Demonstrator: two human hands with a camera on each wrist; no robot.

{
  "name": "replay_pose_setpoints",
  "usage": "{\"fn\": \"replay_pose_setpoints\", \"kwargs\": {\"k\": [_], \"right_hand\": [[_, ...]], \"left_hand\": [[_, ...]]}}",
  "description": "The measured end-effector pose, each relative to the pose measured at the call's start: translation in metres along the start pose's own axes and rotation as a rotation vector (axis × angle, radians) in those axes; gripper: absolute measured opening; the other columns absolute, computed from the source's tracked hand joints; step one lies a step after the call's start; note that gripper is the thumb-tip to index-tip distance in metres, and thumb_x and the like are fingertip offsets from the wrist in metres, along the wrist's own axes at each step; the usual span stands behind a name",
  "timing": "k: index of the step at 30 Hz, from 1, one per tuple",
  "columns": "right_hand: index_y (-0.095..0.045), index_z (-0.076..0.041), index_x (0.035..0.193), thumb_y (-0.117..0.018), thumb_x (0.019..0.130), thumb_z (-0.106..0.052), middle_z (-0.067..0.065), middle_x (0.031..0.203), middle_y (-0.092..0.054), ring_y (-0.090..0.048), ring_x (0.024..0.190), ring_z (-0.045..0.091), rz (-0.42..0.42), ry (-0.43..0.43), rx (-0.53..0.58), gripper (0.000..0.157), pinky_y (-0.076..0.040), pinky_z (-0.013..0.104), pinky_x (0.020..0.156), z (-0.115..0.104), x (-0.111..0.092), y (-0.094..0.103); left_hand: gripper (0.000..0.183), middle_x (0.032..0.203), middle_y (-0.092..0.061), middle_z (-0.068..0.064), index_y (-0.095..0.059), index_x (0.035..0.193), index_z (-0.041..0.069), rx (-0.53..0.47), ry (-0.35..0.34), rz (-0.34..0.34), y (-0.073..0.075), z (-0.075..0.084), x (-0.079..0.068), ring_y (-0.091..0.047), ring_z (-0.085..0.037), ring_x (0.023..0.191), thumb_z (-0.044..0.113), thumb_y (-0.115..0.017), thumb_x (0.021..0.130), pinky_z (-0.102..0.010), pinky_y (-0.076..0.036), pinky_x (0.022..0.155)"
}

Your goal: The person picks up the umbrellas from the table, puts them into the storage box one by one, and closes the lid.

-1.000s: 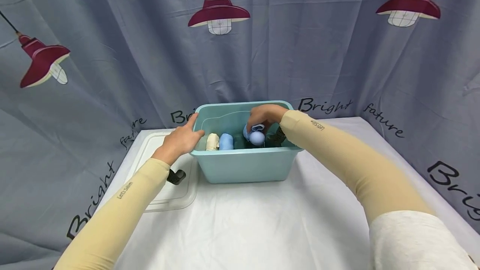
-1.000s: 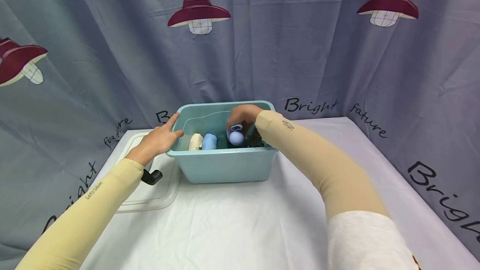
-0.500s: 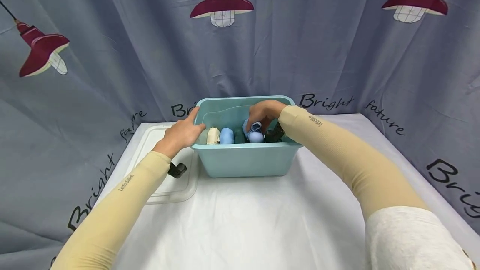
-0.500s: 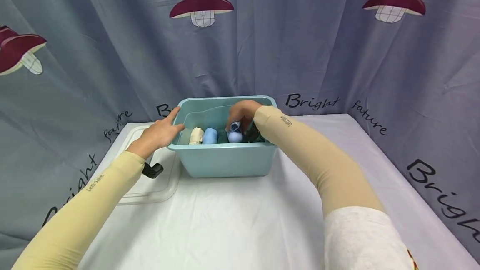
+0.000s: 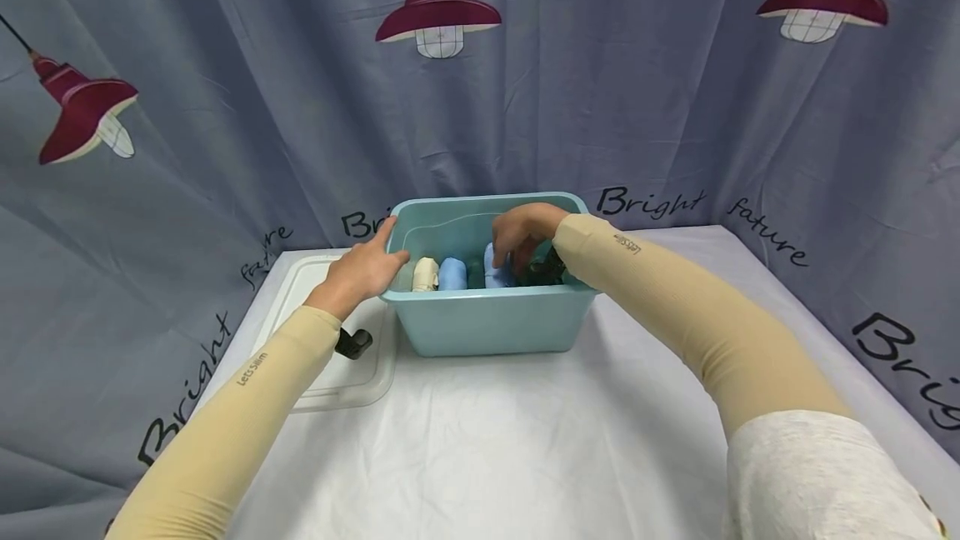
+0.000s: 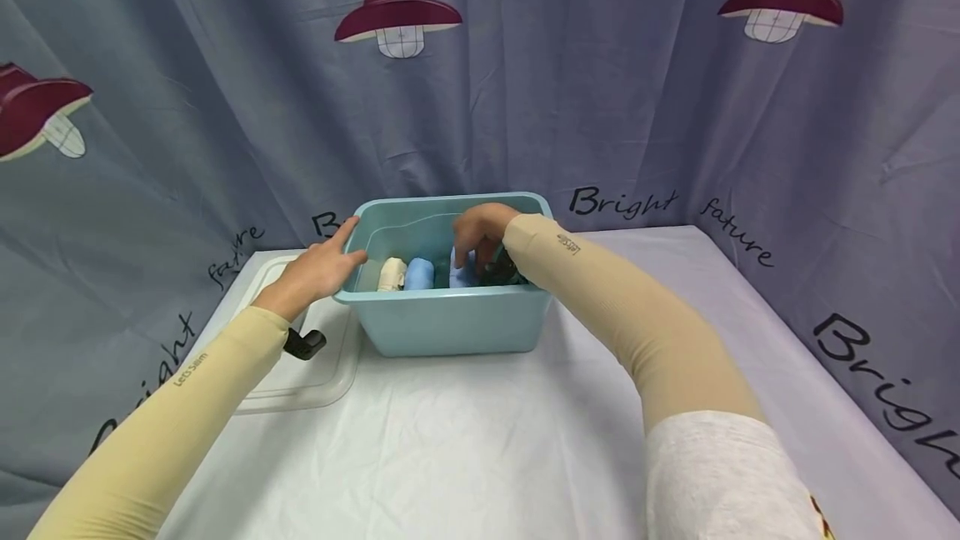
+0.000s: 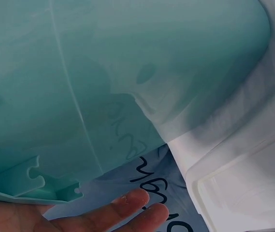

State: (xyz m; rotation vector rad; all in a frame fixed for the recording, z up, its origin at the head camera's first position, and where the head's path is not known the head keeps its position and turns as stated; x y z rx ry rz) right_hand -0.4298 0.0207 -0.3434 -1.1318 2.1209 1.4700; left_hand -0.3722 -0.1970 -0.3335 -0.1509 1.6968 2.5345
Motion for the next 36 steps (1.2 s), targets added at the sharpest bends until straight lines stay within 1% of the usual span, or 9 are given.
{"fn": "replay_pose_setpoints", "kwargs": {"k": [4,6,11,12,14,22,28,33,36], "right_hand": [[-0.066,0.002,0.121,-0.061,0.1,-0.018,0.018,0.12,-0.068,-0.07,0.108,0.031,-0.01,0.02,-0.037,0.029,-0.056,0.037,0.091,0.002,0.0,-0.003],[-0.063,0.002,0.127,-0.059,0.101,-0.019,0.02,0.121,-0.068,-0.069,0.11,0.033,-0.014,0.029,-0.059,0.034,-0.056,0.04,0.092,0.004,-0.001,-0.003],[-0.036,0.0,0.154,-0.056,0.103,-0.022,0.02,0.138,-0.059,-0.065,0.119,0.036,-0.016,0.041,-0.039,0.059,-0.054,0.044,0.095,0.008,-0.01,-0.002],[-0.03,-0.001,0.157,-0.056,0.103,-0.022,0.02,0.143,-0.056,-0.063,0.121,0.036,-0.016,0.046,-0.028,0.064,-0.054,0.045,0.096,0.008,-0.012,-0.001],[-0.028,-0.002,0.158,-0.056,0.103,-0.022,0.02,0.149,-0.051,-0.062,0.124,0.036,-0.012,0.056,-0.019,0.065,-0.053,0.045,0.097,0.008,-0.016,0.0],[-0.035,-0.006,0.157,-0.059,0.102,-0.025,0.017,0.148,-0.053,-0.066,0.117,0.029,0.075,0.11,-0.039,0.063,-0.055,0.043,0.094,0.003,-0.033,0.006],[-0.042,-0.012,0.154,-0.06,0.1,-0.034,0.013,0.145,-0.055,-0.063,0.119,0.027,0.169,0.142,-0.072,0.061,-0.055,0.039,0.09,0.008,-0.053,0.012],[-0.049,-0.01,0.149,-0.06,0.1,-0.032,0.017,0.14,-0.06,-0.063,0.111,0.028,0.309,0.209,-0.051,0.055,-0.053,0.042,0.089,0.017,-0.074,0.023],[-0.052,-0.01,0.147,-0.06,0.101,-0.029,0.018,0.139,-0.06,-0.063,0.116,0.03,0.409,0.254,-0.063,0.051,-0.051,0.047,0.095,0.025,-0.088,0.03]], "left_hand": [[0.076,0.15,-0.049,-0.023,0.004,0.163,0.035,0.0,0.003,-0.01,-0.003,-0.001,-0.001,-0.061,-0.039,0.113,0.051,-0.035,0.099,-0.048,-0.046,0.073],[0.076,0.149,-0.049,-0.023,0.003,0.163,0.035,-0.001,0.002,-0.006,-0.004,-0.001,-0.001,-0.061,-0.039,0.112,0.051,-0.035,0.099,-0.048,-0.046,0.073],[0.077,0.15,-0.049,-0.023,0.001,0.163,0.033,0.004,-0.003,0.009,-0.001,0.0,-0.002,-0.06,-0.041,0.118,0.052,-0.035,0.099,-0.052,-0.047,0.078],[0.077,0.15,-0.048,-0.023,0.002,0.163,0.033,0.007,-0.003,0.008,-0.001,0.0,-0.002,-0.06,-0.041,0.119,0.052,-0.035,0.099,-0.052,-0.047,0.079],[0.077,0.151,-0.047,-0.024,0.002,0.163,0.032,0.011,-0.002,0.003,-0.001,-0.001,-0.002,-0.06,-0.042,0.119,0.051,-0.035,0.099,-0.053,-0.047,0.079],[0.077,0.15,-0.047,-0.025,0.002,0.164,0.031,0.016,0.002,-0.005,0.0,-0.001,-0.003,-0.06,-0.042,0.119,0.051,-0.034,0.099,-0.053,-0.048,0.08],[0.077,0.151,-0.046,-0.025,0.001,0.164,0.03,0.012,0.004,0.009,0.0,-0.002,-0.002,-0.06,-0.043,0.118,0.051,-0.035,0.098,-0.055,-0.047,0.082],[0.077,0.15,-0.047,-0.025,0.001,0.164,0.031,0.014,0.001,0.015,0.002,-0.001,-0.002,-0.061,-0.042,0.115,0.051,-0.034,0.098,-0.054,-0.047,0.08],[0.076,0.149,-0.048,-0.024,0.0,0.164,0.032,0.018,-0.004,0.016,0.003,0.001,-0.002,-0.061,-0.041,0.115,0.051,-0.035,0.098,-0.053,-0.047,0.078]]}}
Point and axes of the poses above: each hand's wrist, its own x-axis towards the middle knuckle, its own y-axis out of the back of the hand, z = x × y, the point moved 9 cm from there along x, towards the middle knuckle
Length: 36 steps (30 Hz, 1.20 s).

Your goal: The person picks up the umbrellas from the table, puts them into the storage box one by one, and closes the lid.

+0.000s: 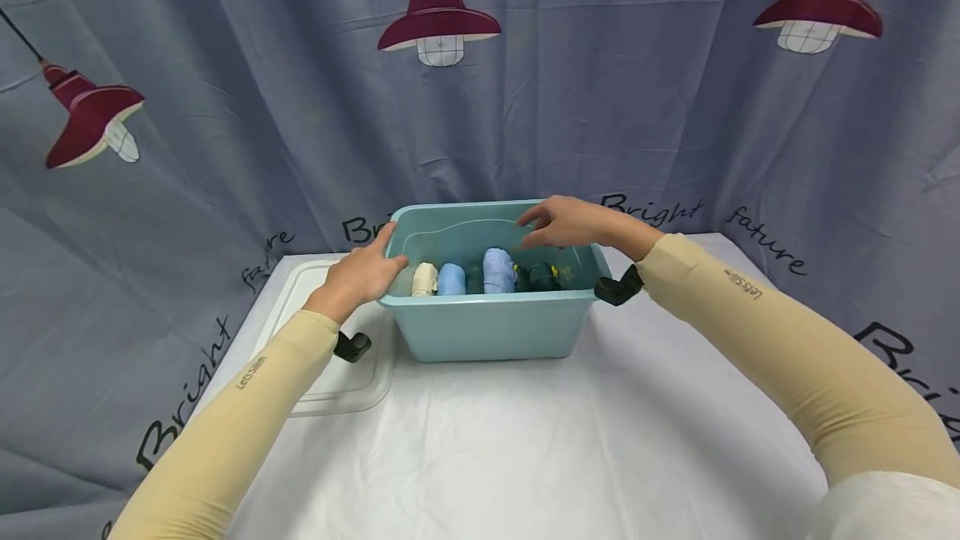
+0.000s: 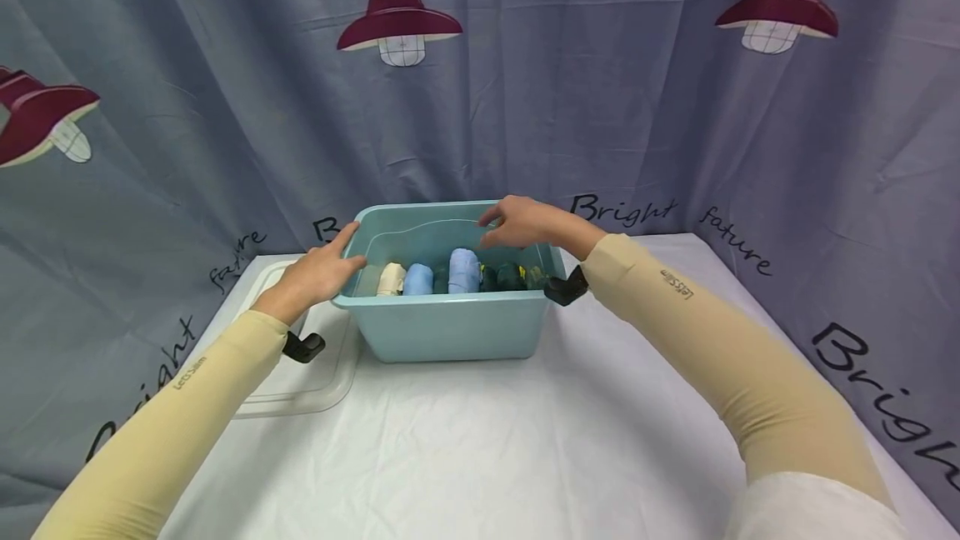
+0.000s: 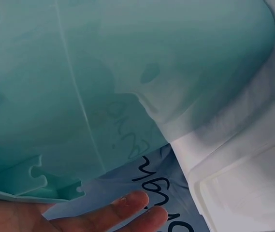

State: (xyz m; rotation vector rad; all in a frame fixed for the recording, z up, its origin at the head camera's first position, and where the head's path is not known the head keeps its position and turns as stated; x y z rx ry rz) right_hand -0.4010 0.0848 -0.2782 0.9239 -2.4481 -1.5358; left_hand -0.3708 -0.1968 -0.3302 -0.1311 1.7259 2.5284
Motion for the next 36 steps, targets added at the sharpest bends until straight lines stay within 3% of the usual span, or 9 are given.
{"fn": "replay_pose_setpoints", "kwargs": {"k": [8,13,18,21,27,36], "right_hand": [[-0.057,-0.012,0.143,-0.063,0.099,-0.024,0.016,0.136,-0.062,-0.059,0.123,0.032,0.245,0.083,-0.025,0.046,-0.049,0.051,0.098,0.018,-0.023,0.016],[-0.056,-0.013,0.144,-0.064,0.098,-0.023,0.013,0.143,-0.057,-0.05,0.133,0.034,0.314,0.112,-0.031,0.048,-0.041,0.056,0.106,0.028,-0.031,0.017],[-0.048,-0.008,0.149,-0.065,0.097,-0.026,0.017,0.153,-0.047,-0.036,0.144,0.04,0.379,0.089,-0.099,0.057,-0.028,0.063,0.114,0.04,-0.035,0.017],[-0.043,-0.005,0.152,-0.065,0.097,-0.032,0.02,0.155,-0.042,-0.033,0.145,0.043,0.417,0.056,-0.132,0.065,-0.027,0.064,0.114,0.048,-0.036,0.017],[-0.039,-0.004,0.153,-0.064,0.097,-0.043,0.023,0.156,-0.039,-0.034,0.143,0.046,0.447,-0.016,-0.166,0.073,-0.029,0.066,0.111,0.065,-0.034,0.013],[-0.032,0.002,0.155,-0.06,0.098,-0.041,0.028,0.154,-0.038,-0.035,0.142,0.047,0.406,-0.111,-0.112,0.077,-0.032,0.065,0.109,0.082,-0.025,0.008]], "left_hand": [[0.076,0.151,-0.047,-0.024,-0.001,0.164,0.031,0.01,-0.004,-0.007,-0.001,0.001,0.001,-0.058,-0.043,0.122,0.05,-0.035,0.099,-0.056,-0.047,0.082],[0.076,0.152,-0.047,-0.023,-0.001,0.164,0.032,0.004,0.001,-0.006,-0.002,-0.001,0.0,-0.058,-0.043,0.121,0.051,-0.035,0.098,-0.056,-0.047,0.083],[0.075,0.152,-0.046,-0.023,-0.001,0.164,0.032,-0.003,-0.001,-0.004,-0.002,-0.002,-0.001,-0.059,-0.042,0.119,0.05,-0.035,0.099,-0.055,-0.047,0.082],[0.075,0.15,-0.048,-0.023,-0.002,0.164,0.032,-0.007,-0.007,0.003,-0.001,-0.001,-0.001,-0.06,-0.041,0.118,0.05,-0.036,0.099,-0.054,-0.047,0.08],[0.075,0.15,-0.049,-0.022,-0.002,0.164,0.032,-0.01,-0.006,0.004,-0.001,-0.002,-0.001,-0.059,-0.041,0.119,0.05,-0.035,0.098,-0.053,-0.047,0.08],[0.075,0.147,-0.051,-0.022,-0.002,0.164,0.032,-0.012,-0.007,0.009,0.0,-0.002,0.002,-0.061,-0.039,0.115,0.05,-0.035,0.098,-0.051,-0.046,0.078]]}}
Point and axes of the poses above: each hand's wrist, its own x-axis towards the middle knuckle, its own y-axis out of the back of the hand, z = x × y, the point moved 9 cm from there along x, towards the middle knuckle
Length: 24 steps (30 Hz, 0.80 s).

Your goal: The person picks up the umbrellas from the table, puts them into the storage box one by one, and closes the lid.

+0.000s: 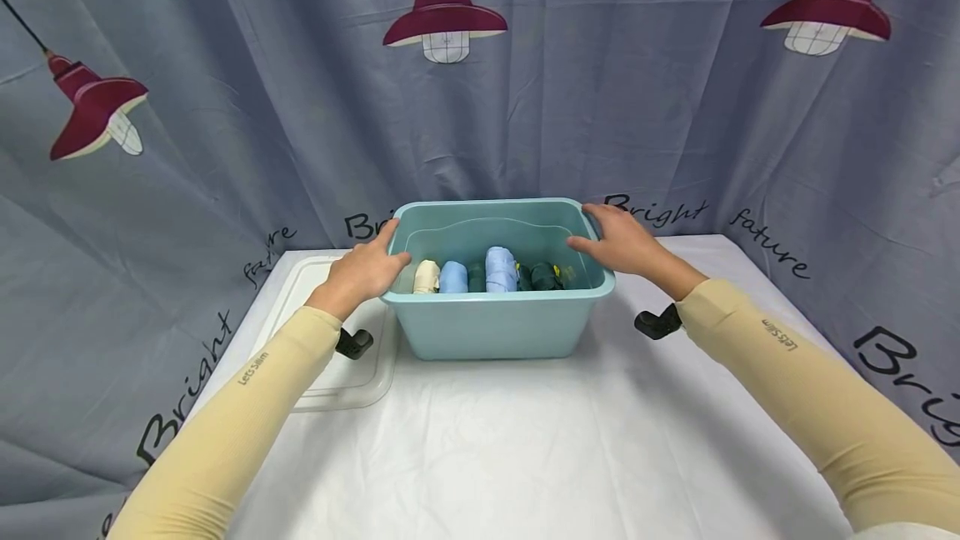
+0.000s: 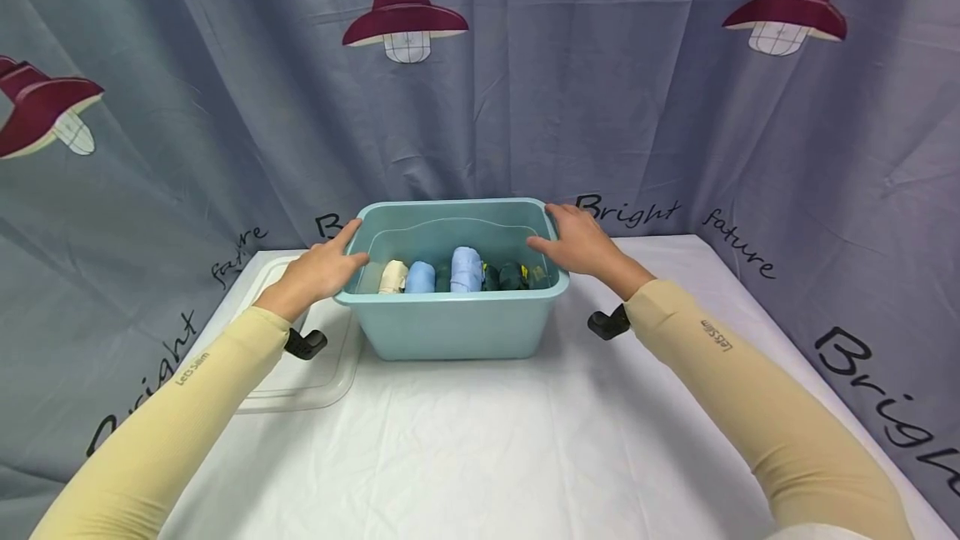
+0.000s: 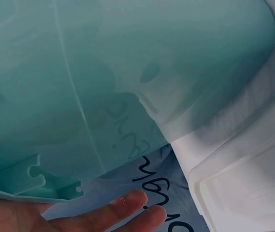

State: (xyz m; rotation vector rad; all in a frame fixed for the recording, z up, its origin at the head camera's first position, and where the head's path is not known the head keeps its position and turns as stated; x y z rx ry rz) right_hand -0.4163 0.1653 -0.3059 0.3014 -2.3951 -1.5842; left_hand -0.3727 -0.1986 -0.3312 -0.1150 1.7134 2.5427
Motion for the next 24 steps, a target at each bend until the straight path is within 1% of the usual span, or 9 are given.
{"fn": "replay_pose_setpoints", "kwargs": {"k": [4,8,11,14,18,21,24], "right_hand": [[-0.027,0.003,0.156,-0.06,0.099,-0.04,0.031,0.155,-0.035,-0.035,0.141,0.049,-0.042,-0.032,0.032,0.079,-0.034,0.065,0.108,0.002,0.0,-0.004],[-0.022,0.002,0.158,-0.059,0.099,-0.039,0.032,0.155,-0.032,-0.036,0.14,0.05,-0.074,-0.06,0.054,0.081,-0.035,0.066,0.108,0.002,-0.001,-0.007],[-0.02,0.001,0.159,-0.059,0.099,-0.038,0.033,0.155,-0.032,-0.037,0.139,0.049,-0.072,-0.075,0.067,0.081,-0.035,0.066,0.107,0.002,-0.002,-0.007],[-0.02,0.0,0.16,-0.059,0.099,-0.037,0.032,0.155,-0.033,-0.037,0.139,0.049,-0.066,-0.083,0.083,0.081,-0.036,0.065,0.107,0.003,-0.002,-0.009],[-0.021,-0.001,0.159,-0.062,0.097,-0.038,0.031,0.154,-0.035,-0.04,0.138,0.048,-0.048,-0.085,0.101,0.083,-0.038,0.064,0.106,0.005,-0.002,-0.011],[-0.023,-0.001,0.159,-0.063,0.096,-0.038,0.031,0.153,-0.036,-0.041,0.137,0.047,-0.029,-0.085,0.107,0.084,-0.038,0.063,0.106,0.006,-0.002,-0.01],[-0.023,-0.002,0.159,-0.064,0.095,-0.038,0.03,0.153,-0.037,-0.042,0.136,0.047,-0.024,-0.089,0.127,0.084,-0.039,0.063,0.105,0.007,-0.003,-0.01]], "left_hand": [[0.076,0.152,-0.047,-0.022,-0.002,0.164,0.032,0.0,0.003,-0.006,0.001,0.0,0.001,-0.058,-0.04,0.121,0.05,-0.035,0.098,-0.054,-0.046,0.081],[0.076,0.151,-0.047,-0.021,-0.004,0.164,0.03,0.016,-0.013,-0.002,0.003,0.002,0.001,-0.059,-0.039,0.118,0.05,-0.037,0.098,-0.053,-0.046,0.081],[0.077,0.15,-0.048,-0.021,-0.009,0.164,0.028,0.038,-0.036,0.023,0.006,0.004,0.001,-0.059,-0.039,0.118,0.05,-0.039,0.098,-0.053,-0.046,0.081],[0.078,0.152,-0.047,-0.021,-0.013,0.164,0.026,0.051,-0.049,0.043,0.01,0.004,0.0,-0.055,-0.04,0.125,0.051,-0.042,0.096,-0.053,-0.046,0.081],[0.079,0.153,-0.044,-0.022,-0.016,0.164,0.024,0.043,-0.064,0.045,0.013,0.004,-0.001,-0.051,-0.041,0.132,0.052,-0.043,0.096,-0.053,-0.047,0.083],[0.077,0.154,-0.044,-0.021,-0.018,0.163,0.022,0.011,-0.085,0.051,0.017,0.005,-0.003,-0.049,-0.042,0.135,0.054,-0.043,0.097,-0.057,-0.047,0.089],[0.077,0.148,-0.053,-0.017,-0.023,0.162,0.019,-0.033,-0.09,0.087,0.025,0.001,-0.006,-0.051,-0.04,0.133,0.058,-0.042,0.099,-0.059,-0.045,0.097]]}}
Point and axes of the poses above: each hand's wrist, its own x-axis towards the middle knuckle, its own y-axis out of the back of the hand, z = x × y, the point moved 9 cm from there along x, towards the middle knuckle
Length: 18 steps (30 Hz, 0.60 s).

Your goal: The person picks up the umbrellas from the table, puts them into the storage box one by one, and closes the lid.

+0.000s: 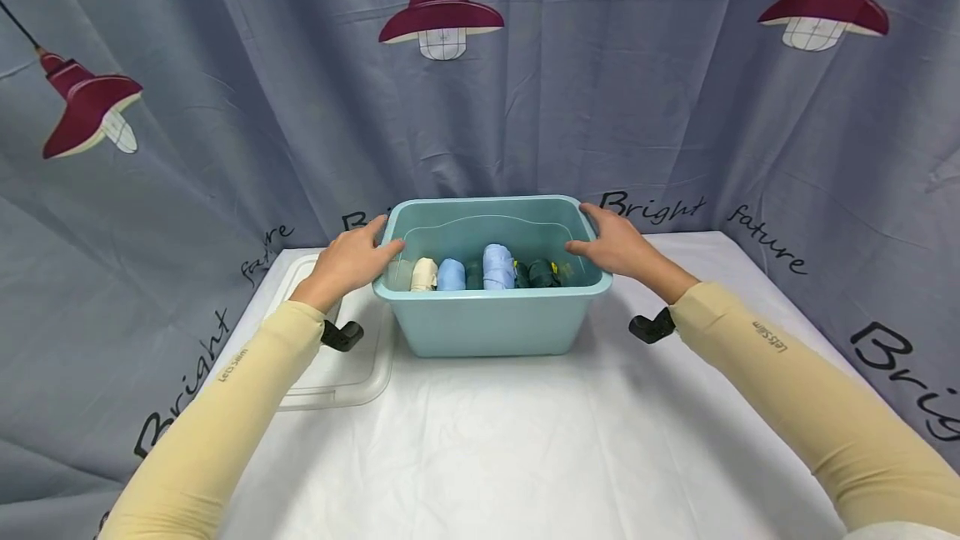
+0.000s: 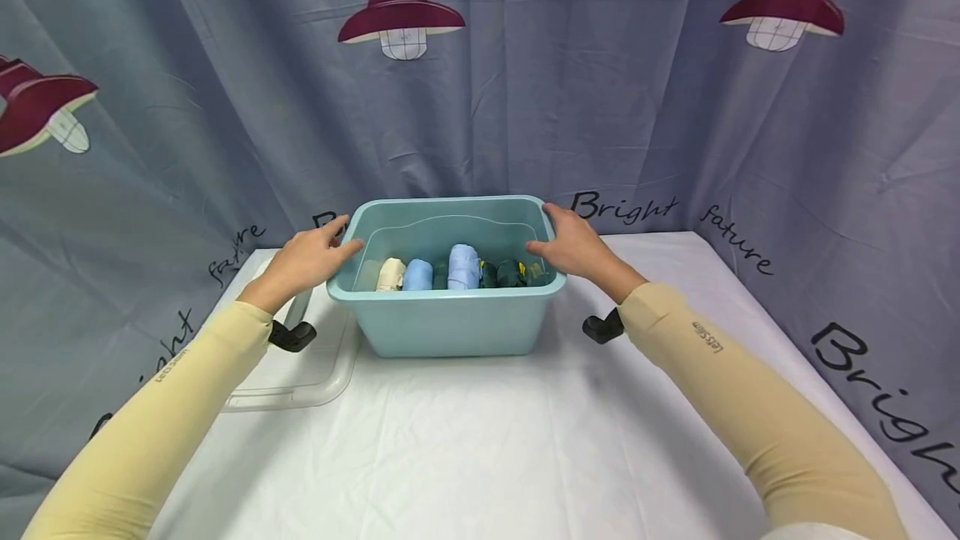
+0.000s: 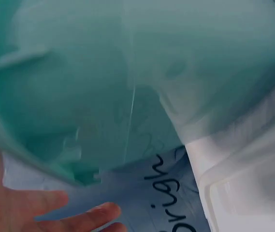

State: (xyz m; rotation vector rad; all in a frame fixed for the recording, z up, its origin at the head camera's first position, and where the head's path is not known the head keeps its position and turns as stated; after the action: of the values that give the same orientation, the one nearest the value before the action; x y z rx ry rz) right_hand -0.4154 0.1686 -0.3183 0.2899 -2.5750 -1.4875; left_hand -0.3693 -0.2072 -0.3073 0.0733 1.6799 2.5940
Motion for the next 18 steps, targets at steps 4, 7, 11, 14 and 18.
{"fn": "replay_pose_setpoints", "kwargs": {"k": [4,7,11,14,18], "right_hand": [[-0.02,-0.003,0.16,-0.064,0.095,-0.037,0.029,0.153,-0.039,-0.045,0.135,0.048,-0.003,-0.011,0.043,0.085,-0.042,0.062,0.103,0.002,-0.001,-0.001],[-0.017,-0.004,0.161,-0.064,0.096,-0.036,0.029,0.152,-0.04,-0.046,0.134,0.048,-0.007,-0.02,0.07,0.086,-0.044,0.062,0.102,0.002,-0.001,-0.002],[-0.015,-0.005,0.162,-0.063,0.097,-0.035,0.029,0.153,-0.039,-0.045,0.135,0.048,-0.014,-0.024,0.087,0.086,-0.044,0.061,0.103,0.002,-0.002,-0.003],[-0.015,-0.005,0.162,-0.063,0.096,-0.036,0.028,0.155,-0.038,-0.044,0.137,0.047,-0.015,-0.027,0.091,0.086,-0.043,0.062,0.104,0.002,-0.003,-0.004],[-0.015,-0.007,0.162,-0.063,0.096,-0.035,0.027,0.156,-0.037,-0.043,0.138,0.047,-0.019,-0.033,0.104,0.087,-0.042,0.062,0.104,0.004,-0.003,-0.005]], "left_hand": [[0.079,0.136,-0.063,-0.014,-0.027,0.161,0.018,-0.036,0.018,0.058,0.013,-0.013,-0.004,-0.059,-0.036,0.123,0.064,-0.039,0.099,-0.058,-0.046,0.095],[0.08,0.136,-0.061,-0.015,-0.028,0.161,0.018,-0.044,0.04,0.065,0.018,-0.025,-0.009,-0.062,-0.036,0.116,0.066,-0.038,0.099,-0.054,-0.049,0.087],[0.079,0.138,-0.059,-0.019,-0.03,0.159,0.014,-0.021,0.07,0.057,0.018,-0.04,-0.016,-0.063,-0.038,0.111,0.064,-0.039,0.099,-0.053,-0.05,0.082],[0.077,0.137,-0.058,-0.021,-0.034,0.157,0.01,0.005,0.08,0.063,0.017,-0.049,-0.019,-0.062,-0.04,0.113,0.06,-0.041,0.099,-0.055,-0.049,0.085],[0.075,0.137,-0.057,-0.024,-0.034,0.156,0.008,0.016,0.092,0.06,0.014,-0.061,-0.023,-0.06,-0.042,0.116,0.055,-0.044,0.099,-0.057,-0.048,0.088]]}}
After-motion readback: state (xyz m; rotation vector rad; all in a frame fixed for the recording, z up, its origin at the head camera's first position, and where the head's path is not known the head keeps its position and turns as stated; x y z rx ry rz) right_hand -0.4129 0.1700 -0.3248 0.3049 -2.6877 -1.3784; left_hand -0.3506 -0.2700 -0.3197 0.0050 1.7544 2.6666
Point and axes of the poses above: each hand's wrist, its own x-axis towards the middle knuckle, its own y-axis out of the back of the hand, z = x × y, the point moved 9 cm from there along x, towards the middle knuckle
